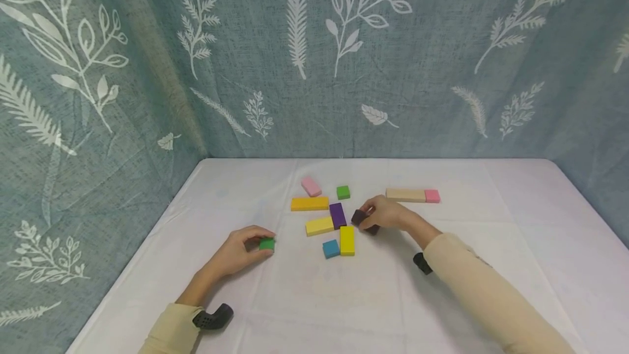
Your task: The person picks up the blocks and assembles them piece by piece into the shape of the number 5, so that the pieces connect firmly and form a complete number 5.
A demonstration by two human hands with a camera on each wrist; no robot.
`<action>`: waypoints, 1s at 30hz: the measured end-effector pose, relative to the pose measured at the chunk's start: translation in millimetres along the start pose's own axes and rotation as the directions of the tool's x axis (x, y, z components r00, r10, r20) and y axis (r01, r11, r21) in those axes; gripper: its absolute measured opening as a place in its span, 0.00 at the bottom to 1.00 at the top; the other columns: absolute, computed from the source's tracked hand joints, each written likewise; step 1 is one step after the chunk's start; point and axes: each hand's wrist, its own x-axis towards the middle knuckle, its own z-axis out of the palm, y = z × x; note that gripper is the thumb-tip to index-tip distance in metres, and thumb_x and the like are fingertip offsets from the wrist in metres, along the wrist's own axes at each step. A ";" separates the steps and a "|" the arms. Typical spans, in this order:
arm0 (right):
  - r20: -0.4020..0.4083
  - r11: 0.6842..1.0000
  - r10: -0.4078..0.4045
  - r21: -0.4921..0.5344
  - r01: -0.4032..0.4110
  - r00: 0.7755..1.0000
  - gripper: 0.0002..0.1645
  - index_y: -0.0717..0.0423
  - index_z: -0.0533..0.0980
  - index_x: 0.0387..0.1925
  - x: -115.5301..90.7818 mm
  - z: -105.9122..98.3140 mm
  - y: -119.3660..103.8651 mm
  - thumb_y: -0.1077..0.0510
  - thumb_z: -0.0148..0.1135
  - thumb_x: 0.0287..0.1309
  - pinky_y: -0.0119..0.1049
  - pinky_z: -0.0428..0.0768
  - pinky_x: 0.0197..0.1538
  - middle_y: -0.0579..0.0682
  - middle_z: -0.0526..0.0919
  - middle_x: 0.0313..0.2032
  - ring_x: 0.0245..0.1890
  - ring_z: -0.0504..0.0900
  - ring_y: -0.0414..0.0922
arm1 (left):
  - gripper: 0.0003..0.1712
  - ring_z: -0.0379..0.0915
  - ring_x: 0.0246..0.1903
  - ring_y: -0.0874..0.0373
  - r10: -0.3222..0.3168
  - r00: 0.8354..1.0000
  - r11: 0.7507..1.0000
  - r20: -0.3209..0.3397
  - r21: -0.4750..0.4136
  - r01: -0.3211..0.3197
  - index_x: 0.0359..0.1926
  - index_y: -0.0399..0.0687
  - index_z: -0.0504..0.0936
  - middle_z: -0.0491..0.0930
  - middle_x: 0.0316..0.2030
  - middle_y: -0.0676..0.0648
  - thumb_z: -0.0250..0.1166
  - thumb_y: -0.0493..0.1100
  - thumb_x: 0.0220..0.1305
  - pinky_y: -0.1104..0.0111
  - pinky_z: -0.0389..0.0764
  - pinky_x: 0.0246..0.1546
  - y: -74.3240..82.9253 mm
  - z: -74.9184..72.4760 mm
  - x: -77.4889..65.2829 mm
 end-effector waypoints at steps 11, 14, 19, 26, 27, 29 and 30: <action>-0.006 0.919 0.050 0.393 -0.044 0.999 0.35 0.70 0.59 0.63 -22.1 -11.0 23.7 0.58 0.62 0.61 0.41 0.80 0.48 0.69 0.65 0.59 0.46 0.75 0.51 | 0.18 0.77 0.44 0.56 0.000 1.000 1.000 -0.004 -0.006 0.000 0.47 0.43 0.83 0.81 0.44 0.49 0.73 0.35 0.52 0.65 0.78 0.47 1.5 -0.4 0.4; 0.004 0.862 0.067 0.503 -0.060 0.998 0.37 0.71 0.53 0.66 -28.1 -11.6 29.5 0.61 0.60 0.63 0.41 0.80 0.49 0.71 0.58 0.61 0.47 0.73 0.52 | 0.18 0.77 0.44 0.56 -0.001 1.000 1.000 -0.004 -0.003 0.001 0.47 0.44 0.83 0.81 0.44 0.49 0.73 0.36 0.53 0.66 0.78 0.47 1.3 0.1 0.1; -0.046 0.795 0.119 0.603 -0.068 0.992 0.38 0.76 0.50 0.66 -34.9 -8.4 34.8 0.64 0.57 0.64 0.37 0.82 0.45 0.70 0.61 0.58 0.41 0.75 0.46 | 0.18 0.77 0.44 0.56 -0.004 1.000 1.000 -0.004 -0.009 0.004 0.47 0.44 0.83 0.81 0.44 0.50 0.72 0.36 0.53 0.65 0.78 0.47 0.9 0.0 0.1; -0.138 0.744 0.173 0.667 -0.037 0.975 0.38 0.82 0.50 0.64 -36.2 -5.6 39.9 0.64 0.58 0.64 0.33 0.82 0.42 0.65 0.71 0.48 0.34 0.78 0.40 | 0.17 0.77 0.44 0.55 -0.015 1.000 1.000 -0.007 -0.004 0.015 0.46 0.44 0.83 0.81 0.44 0.49 0.72 0.36 0.54 0.65 0.78 0.47 3.0 -0.3 -0.6; -0.145 0.737 0.189 0.674 -0.043 0.971 0.38 0.81 0.50 0.64 -36.1 -5.9 40.0 0.63 0.58 0.64 0.33 0.82 0.41 0.63 0.71 0.47 0.34 0.78 0.40 | 0.17 0.77 0.44 0.55 -0.017 1.000 1.000 -0.007 -0.005 0.017 0.46 0.44 0.83 0.81 0.44 0.49 0.72 0.36 0.54 0.65 0.78 0.47 3.3 -0.2 -0.6; -0.153 0.732 0.213 0.680 -0.054 0.965 0.40 0.81 0.51 0.64 -34.7 -6.7 41.0 0.62 0.61 0.62 0.32 0.82 0.41 0.62 0.72 0.45 0.33 0.78 0.39 | 0.17 0.77 0.44 0.55 -0.020 1.000 1.000 -0.008 -0.007 0.020 0.47 0.44 0.83 0.81 0.44 0.49 0.72 0.36 0.54 0.64 0.78 0.47 4.0 -0.1 -0.3; -0.157 0.733 0.219 0.678 -0.057 0.963 0.41 0.80 0.52 0.64 -34.0 -7.2 41.6 0.61 0.62 0.62 0.32 0.82 0.41 0.62 0.73 0.45 0.33 0.78 0.40 | 0.17 0.77 0.44 0.56 -0.018 1.000 1.000 -0.008 -0.008 0.018 0.46 0.44 0.83 0.81 0.43 0.50 0.72 0.36 0.53 0.64 0.78 0.47 4.0 -0.1 0.0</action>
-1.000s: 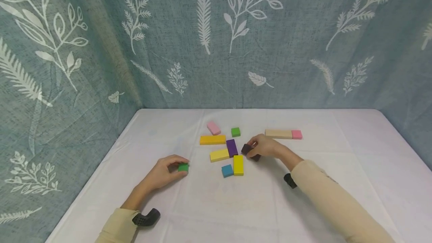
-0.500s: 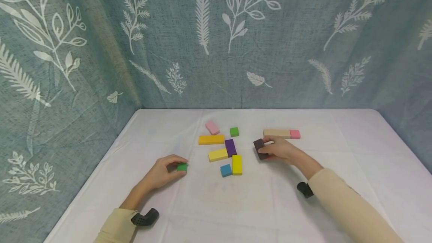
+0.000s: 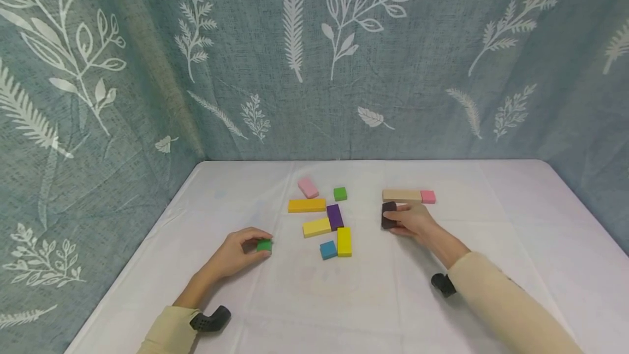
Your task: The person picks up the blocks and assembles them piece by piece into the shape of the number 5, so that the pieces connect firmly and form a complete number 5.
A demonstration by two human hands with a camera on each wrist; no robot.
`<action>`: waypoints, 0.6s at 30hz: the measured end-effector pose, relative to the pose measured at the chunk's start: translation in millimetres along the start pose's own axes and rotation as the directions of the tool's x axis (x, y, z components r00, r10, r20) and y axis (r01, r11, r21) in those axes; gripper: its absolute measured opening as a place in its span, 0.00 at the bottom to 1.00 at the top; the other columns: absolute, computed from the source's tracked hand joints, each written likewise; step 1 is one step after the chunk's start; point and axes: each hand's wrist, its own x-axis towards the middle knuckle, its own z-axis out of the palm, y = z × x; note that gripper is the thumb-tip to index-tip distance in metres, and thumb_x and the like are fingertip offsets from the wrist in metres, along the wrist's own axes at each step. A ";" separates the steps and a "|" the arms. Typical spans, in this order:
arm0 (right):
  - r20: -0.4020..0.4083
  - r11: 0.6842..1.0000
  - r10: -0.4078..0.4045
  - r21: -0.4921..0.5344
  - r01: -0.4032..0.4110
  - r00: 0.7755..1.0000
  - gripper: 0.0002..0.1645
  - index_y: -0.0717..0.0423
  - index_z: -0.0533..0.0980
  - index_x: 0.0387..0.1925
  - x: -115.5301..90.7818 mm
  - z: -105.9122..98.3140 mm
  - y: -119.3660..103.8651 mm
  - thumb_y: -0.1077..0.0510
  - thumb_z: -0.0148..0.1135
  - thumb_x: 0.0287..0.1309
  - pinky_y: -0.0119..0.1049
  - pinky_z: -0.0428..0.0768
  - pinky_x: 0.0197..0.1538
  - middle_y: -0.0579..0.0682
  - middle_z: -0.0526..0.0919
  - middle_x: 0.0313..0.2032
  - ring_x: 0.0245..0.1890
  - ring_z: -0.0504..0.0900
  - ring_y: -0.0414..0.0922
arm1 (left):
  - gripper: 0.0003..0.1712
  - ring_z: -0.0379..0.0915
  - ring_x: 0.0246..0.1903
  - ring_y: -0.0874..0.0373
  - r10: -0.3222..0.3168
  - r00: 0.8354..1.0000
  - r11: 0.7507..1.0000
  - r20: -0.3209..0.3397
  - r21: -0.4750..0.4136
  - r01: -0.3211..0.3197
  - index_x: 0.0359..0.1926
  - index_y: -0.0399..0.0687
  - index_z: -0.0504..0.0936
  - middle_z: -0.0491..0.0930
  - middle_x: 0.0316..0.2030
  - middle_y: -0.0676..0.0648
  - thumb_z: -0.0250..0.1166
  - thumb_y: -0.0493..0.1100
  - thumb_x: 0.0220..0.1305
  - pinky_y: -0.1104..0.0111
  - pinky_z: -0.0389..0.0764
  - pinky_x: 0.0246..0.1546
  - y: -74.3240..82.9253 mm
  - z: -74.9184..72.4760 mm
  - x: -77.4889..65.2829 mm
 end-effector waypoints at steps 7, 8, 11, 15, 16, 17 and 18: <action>-0.036 0.999 -0.008 -0.034 0.007 0.999 0.40 0.80 0.53 0.64 0.4 1.5 -3.3 0.60 0.61 0.62 0.31 0.82 0.41 0.72 0.65 0.55 0.34 0.78 0.41 | 0.17 0.77 0.44 0.56 -0.001 1.000 1.000 -0.001 0.002 0.001 0.46 0.44 0.83 0.81 0.44 0.50 0.72 0.36 0.54 0.64 0.78 0.47 0.1 0.6 0.0; -0.044 0.999 -0.001 -0.052 -0.002 0.999 0.39 0.80 0.52 0.65 -0.2 2.9 -4.4 0.61 0.59 0.64 0.31 0.82 0.41 0.73 0.62 0.57 0.34 0.77 0.40 | 0.17 0.77 0.44 0.55 -0.002 1.000 1.000 0.000 0.000 0.002 0.46 0.44 0.83 0.81 0.44 0.50 0.72 0.36 0.54 0.64 0.78 0.47 0.2 0.7 0.0; -0.065 0.997 0.001 -0.074 -0.006 0.998 0.36 0.79 0.54 0.64 -1.3 5.0 -7.0 0.61 0.57 0.65 0.31 0.82 0.41 0.72 0.63 0.57 0.33 0.78 0.39 | 0.17 0.77 0.44 0.55 -0.005 1.000 1.000 0.001 -0.001 0.005 0.46 0.45 0.83 0.81 0.44 0.50 0.72 0.36 0.54 0.64 0.78 0.47 0.2 0.9 0.1; -0.086 0.993 -0.009 -0.120 -0.002 0.996 0.33 0.79 0.57 0.63 0.5 5.0 -7.9 0.61 0.57 0.66 0.31 0.82 0.40 0.72 0.67 0.55 0.33 0.78 0.39 | 0.17 0.77 0.44 0.56 0.005 1.000 1.000 -0.002 0.003 -0.005 0.46 0.44 0.83 0.81 0.44 0.50 0.72 0.37 0.54 0.65 0.78 0.47 -0.9 0.9 0.0; -0.094 0.991 -0.009 -0.137 -0.004 0.996 0.33 0.79 0.57 0.63 1.2 4.6 -8.0 0.61 0.56 0.66 0.31 0.82 0.39 0.72 0.67 0.55 0.33 0.78 0.39 | 0.17 0.77 0.44 0.56 0.006 1.000 1.000 -0.003 0.001 -0.006 0.46 0.44 0.83 0.81 0.44 0.49 0.72 0.36 0.54 0.65 0.78 0.47 -0.8 0.8 0.1; -0.105 0.988 -0.007 -0.154 -0.010 0.994 0.33 0.78 0.58 0.63 1.9 4.5 -8.1 0.61 0.56 0.66 0.30 0.82 0.39 0.72 0.67 0.55 0.34 0.78 0.40 | 0.17 0.77 0.44 0.56 0.009 1.000 1.000 -0.003 0.001 -0.009 0.46 0.44 0.83 0.81 0.44 0.49 0.72 0.36 0.54 0.65 0.78 0.47 -1.0 0.7 0.1; -0.113 0.985 -0.005 -0.174 -0.015 0.994 0.32 0.78 0.58 0.63 2.6 4.4 -8.1 0.61 0.56 0.66 0.30 0.82 0.39 0.72 0.66 0.56 0.35 0.77 0.41 | 0.17 0.77 0.44 0.56 0.010 1.000 1.000 -0.003 0.001 -0.010 0.46 0.44 0.83 0.81 0.44 0.49 0.72 0.36 0.54 0.65 0.78 0.47 -1.2 0.6 0.1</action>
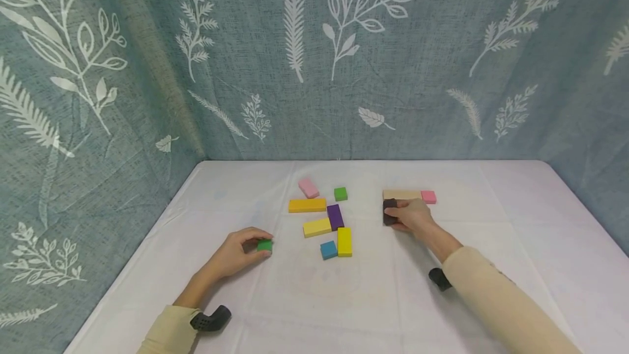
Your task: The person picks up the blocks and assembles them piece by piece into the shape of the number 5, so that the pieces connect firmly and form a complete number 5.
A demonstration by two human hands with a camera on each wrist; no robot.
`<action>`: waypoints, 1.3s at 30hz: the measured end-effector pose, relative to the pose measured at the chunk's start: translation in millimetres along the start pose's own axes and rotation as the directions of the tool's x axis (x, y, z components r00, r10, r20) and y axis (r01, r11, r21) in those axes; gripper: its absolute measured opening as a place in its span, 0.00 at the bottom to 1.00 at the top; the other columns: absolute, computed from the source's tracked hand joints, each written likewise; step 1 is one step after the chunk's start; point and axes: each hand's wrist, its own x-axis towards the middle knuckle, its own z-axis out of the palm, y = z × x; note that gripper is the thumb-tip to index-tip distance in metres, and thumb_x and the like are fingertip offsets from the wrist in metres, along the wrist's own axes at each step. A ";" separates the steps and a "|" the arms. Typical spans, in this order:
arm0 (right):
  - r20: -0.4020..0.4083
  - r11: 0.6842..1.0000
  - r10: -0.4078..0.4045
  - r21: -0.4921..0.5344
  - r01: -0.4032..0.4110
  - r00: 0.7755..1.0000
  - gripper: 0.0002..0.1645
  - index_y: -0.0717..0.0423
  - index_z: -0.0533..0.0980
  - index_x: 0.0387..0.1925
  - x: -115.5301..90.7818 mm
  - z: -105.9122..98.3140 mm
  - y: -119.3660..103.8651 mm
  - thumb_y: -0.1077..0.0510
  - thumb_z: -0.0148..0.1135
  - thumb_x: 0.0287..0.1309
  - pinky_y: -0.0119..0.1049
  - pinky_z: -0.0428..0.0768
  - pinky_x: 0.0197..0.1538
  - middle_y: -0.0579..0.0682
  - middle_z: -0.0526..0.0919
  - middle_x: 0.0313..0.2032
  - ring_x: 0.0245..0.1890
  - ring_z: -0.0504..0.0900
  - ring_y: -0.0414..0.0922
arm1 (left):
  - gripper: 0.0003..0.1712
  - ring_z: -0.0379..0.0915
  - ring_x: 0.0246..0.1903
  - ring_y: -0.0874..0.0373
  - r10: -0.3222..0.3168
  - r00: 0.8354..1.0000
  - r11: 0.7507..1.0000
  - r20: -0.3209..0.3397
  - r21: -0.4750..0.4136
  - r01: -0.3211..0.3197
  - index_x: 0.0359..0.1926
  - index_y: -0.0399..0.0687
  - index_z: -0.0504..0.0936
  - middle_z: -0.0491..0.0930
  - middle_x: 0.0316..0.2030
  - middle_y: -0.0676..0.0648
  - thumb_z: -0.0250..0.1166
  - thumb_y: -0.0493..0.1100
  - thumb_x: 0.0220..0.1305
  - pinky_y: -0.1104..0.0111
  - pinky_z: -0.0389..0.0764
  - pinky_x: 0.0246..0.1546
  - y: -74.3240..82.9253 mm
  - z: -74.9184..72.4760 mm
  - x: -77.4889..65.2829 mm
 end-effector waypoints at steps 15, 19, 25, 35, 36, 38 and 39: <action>-0.112 0.978 -0.026 -0.208 0.002 0.993 0.27 0.74 0.67 0.58 3.1 2.2 1.8 0.59 0.59 0.64 0.29 0.82 0.30 0.69 0.70 0.52 0.32 0.77 0.43 | 0.17 0.77 0.44 0.56 -0.006 1.000 1.000 0.004 0.006 0.005 0.46 0.45 0.83 0.81 0.43 0.50 0.72 0.37 0.54 0.64 0.78 0.47 0.4 0.4 -0.7; -0.128 0.972 -0.042 -0.233 0.011 0.991 0.27 0.75 0.68 0.56 1.7 3.5 1.8 0.58 0.59 0.64 0.29 0.81 0.28 0.67 0.73 0.48 0.26 0.76 0.40 | 0.16 0.76 0.44 0.56 -0.005 1.000 1.000 0.007 0.006 0.005 0.46 0.44 0.83 0.81 0.44 0.50 0.72 0.37 0.54 0.64 0.78 0.47 0.4 0.3 -0.7; -0.150 0.960 -0.065 -0.280 0.021 0.986 0.27 0.75 0.68 0.56 1.5 5.2 1.6 0.57 0.59 0.64 0.29 0.79 0.24 0.57 0.76 0.31 0.19 0.74 0.39 | 0.17 0.76 0.43 0.57 -0.006 1.000 1.000 0.006 0.000 0.006 0.46 0.44 0.83 0.81 0.43 0.50 0.72 0.36 0.54 0.64 0.78 0.47 2.1 -1.2 0.0; -0.148 0.947 -0.070 -0.321 0.019 0.986 0.26 0.74 0.69 0.55 0.3 5.7 0.9 0.56 0.58 0.65 0.29 0.78 0.24 0.54 0.76 0.28 0.20 0.73 0.39 | 0.16 0.76 0.43 0.56 0.002 1.000 1.000 0.007 0.002 -0.002 0.46 0.44 0.83 0.81 0.43 0.50 0.72 0.37 0.54 0.64 0.78 0.47 0.4 -1.1 -0.1; -0.146 0.946 -0.070 -0.324 0.019 0.987 0.26 0.74 0.69 0.55 0.0 5.6 0.9 0.55 0.58 0.65 0.29 0.77 0.24 0.54 0.76 0.28 0.20 0.73 0.39 | 0.16 0.77 0.43 0.56 0.004 1.000 1.000 0.006 0.000 -0.004 0.46 0.44 0.83 0.81 0.43 0.50 0.72 0.37 0.54 0.64 0.78 0.47 0.0 -1.0 0.0; -0.144 0.942 -0.073 -0.336 0.020 0.987 0.26 0.74 0.69 0.54 -0.3 5.4 1.0 0.55 0.58 0.65 0.29 0.77 0.23 0.53 0.76 0.27 0.20 0.73 0.40 | 0.16 0.77 0.43 0.57 0.005 1.000 1.000 0.004 -0.002 -0.005 0.46 0.44 0.83 0.81 0.43 0.50 0.72 0.37 0.54 0.65 0.78 0.46 -1.1 -0.9 -0.1; -0.145 0.940 -0.074 -0.341 0.020 0.987 0.26 0.74 0.69 0.54 -0.4 5.5 1.2 0.55 0.58 0.65 0.29 0.76 0.23 0.53 0.76 0.27 0.20 0.73 0.40 | 0.16 0.77 0.43 0.57 0.006 1.000 1.000 0.003 -0.004 -0.006 0.46 0.44 0.83 0.81 0.43 0.50 0.72 0.37 0.54 0.65 0.78 0.46 -1.7 -0.8 -0.1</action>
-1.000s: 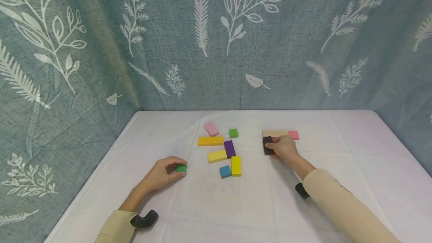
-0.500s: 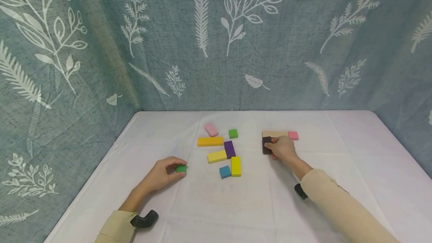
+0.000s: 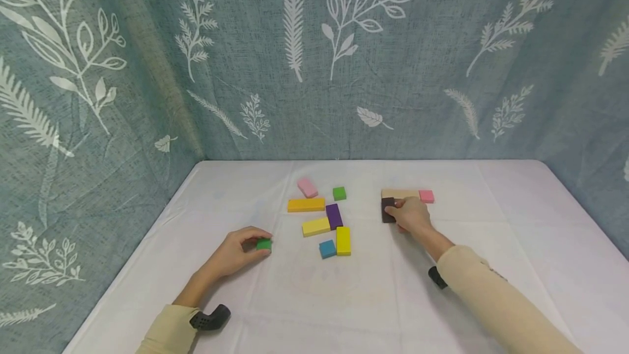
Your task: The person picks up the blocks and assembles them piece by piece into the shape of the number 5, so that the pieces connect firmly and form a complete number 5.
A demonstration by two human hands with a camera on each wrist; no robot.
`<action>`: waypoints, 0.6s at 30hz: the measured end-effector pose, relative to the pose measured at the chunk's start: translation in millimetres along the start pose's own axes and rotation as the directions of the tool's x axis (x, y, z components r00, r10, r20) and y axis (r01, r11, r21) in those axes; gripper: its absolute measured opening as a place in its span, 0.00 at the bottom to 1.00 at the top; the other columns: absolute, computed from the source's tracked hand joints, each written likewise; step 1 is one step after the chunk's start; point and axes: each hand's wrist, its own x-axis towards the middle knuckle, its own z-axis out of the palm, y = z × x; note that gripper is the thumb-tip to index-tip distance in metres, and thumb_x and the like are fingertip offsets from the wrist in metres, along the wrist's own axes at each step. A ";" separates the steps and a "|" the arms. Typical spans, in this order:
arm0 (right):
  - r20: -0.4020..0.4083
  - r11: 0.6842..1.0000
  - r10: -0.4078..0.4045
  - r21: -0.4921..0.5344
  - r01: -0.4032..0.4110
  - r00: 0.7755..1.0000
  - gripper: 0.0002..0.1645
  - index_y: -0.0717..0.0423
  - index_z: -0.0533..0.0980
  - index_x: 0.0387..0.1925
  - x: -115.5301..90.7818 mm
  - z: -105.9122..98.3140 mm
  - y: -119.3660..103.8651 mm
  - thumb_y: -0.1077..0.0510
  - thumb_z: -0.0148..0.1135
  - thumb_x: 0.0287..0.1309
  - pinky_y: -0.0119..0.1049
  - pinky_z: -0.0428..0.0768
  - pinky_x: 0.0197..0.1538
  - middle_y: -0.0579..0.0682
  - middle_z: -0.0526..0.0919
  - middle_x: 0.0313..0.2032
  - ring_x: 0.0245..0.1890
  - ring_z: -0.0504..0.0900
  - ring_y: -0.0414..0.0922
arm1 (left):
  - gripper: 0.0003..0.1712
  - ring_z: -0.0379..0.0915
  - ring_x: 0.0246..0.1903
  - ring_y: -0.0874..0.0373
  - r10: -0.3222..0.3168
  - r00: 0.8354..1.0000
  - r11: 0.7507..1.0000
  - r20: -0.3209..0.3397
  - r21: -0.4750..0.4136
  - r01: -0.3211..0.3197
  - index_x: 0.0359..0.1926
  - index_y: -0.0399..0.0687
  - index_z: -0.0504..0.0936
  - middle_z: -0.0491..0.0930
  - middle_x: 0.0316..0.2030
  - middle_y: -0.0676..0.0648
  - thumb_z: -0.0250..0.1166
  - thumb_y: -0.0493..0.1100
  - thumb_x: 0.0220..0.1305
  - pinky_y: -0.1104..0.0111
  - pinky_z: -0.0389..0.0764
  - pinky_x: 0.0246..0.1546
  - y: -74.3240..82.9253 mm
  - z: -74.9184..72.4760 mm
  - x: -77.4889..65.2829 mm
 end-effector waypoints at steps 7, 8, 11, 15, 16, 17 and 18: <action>-0.004 1.000 -0.012 -0.018 0.012 1.000 0.26 0.74 0.70 0.54 1.4 0.8 0.4 0.55 0.57 0.65 0.29 0.76 0.23 0.54 0.76 0.28 0.19 0.73 0.39 | 0.16 0.77 0.43 0.57 0.004 1.000 1.000 -0.004 0.001 -0.004 0.46 0.44 0.83 0.81 0.43 0.50 0.71 0.38 0.55 0.65 0.78 0.46 -0.5 0.1 0.1; -0.002 1.000 -0.017 -0.020 0.017 1.000 0.26 0.74 0.70 0.54 1.6 0.7 0.5 0.55 0.57 0.65 0.29 0.76 0.23 0.54 0.76 0.28 0.19 0.73 0.39 | 0.16 0.77 0.43 0.57 0.000 1.000 1.000 -0.004 0.001 0.000 0.46 0.44 0.83 0.81 0.43 0.50 0.71 0.37 0.55 0.65 0.78 0.46 -0.1 0.1 0.0; 0.003 1.000 -0.024 -0.018 0.024 1.000 0.26 0.74 0.69 0.55 1.7 0.6 0.9 0.55 0.56 0.66 0.30 0.76 0.23 0.54 0.76 0.27 0.18 0.73 0.39 | 0.16 0.76 0.43 0.57 -0.004 1.000 1.000 -0.003 0.000 0.004 0.46 0.44 0.83 0.81 0.43 0.50 0.71 0.38 0.55 0.64 0.78 0.47 0.3 0.2 -0.3; -0.027 0.999 -0.030 -0.021 0.029 0.999 0.26 0.73 0.69 0.54 1.9 0.2 1.7 0.53 0.53 0.67 0.31 0.75 0.23 0.54 0.76 0.27 0.19 0.73 0.41 | 0.16 0.76 0.43 0.57 -0.003 1.000 1.000 -0.001 0.004 0.003 0.46 0.44 0.83 0.81 0.43 0.50 0.71 0.38 0.55 0.64 0.78 0.46 1.0 0.4 -0.3; -0.043 0.999 -0.037 -0.026 0.036 0.998 0.26 0.73 0.69 0.54 1.9 -0.1 1.9 0.52 0.53 0.68 0.32 0.74 0.24 0.55 0.77 0.27 0.20 0.73 0.41 | 0.16 0.76 0.43 0.57 -0.001 1.000 1.000 0.000 0.005 0.001 0.46 0.44 0.83 0.81 0.43 0.50 0.71 0.38 0.55 0.65 0.78 0.46 0.8 0.5 -0.2; -0.061 0.999 -0.046 -0.029 0.044 0.997 0.26 0.72 0.70 0.53 1.6 -0.4 1.8 0.52 0.52 0.68 0.32 0.74 0.24 0.55 0.77 0.27 0.21 0.74 0.42 | 0.16 0.76 0.43 0.57 0.000 1.000 1.000 0.000 0.005 0.000 0.46 0.44 0.83 0.81 0.43 0.50 0.71 0.38 0.55 0.65 0.78 0.46 1.1 0.5 0.0; -0.080 0.998 -0.054 -0.036 0.051 0.995 0.25 0.72 0.70 0.52 1.2 -0.7 1.5 0.51 0.51 0.68 0.32 0.73 0.25 0.55 0.78 0.28 0.23 0.74 0.43 | 0.16 0.76 0.43 0.57 0.001 1.000 1.000 0.000 0.006 -0.001 0.46 0.44 0.83 0.81 0.43 0.50 0.71 0.38 0.55 0.65 0.78 0.46 1.3 0.5 0.2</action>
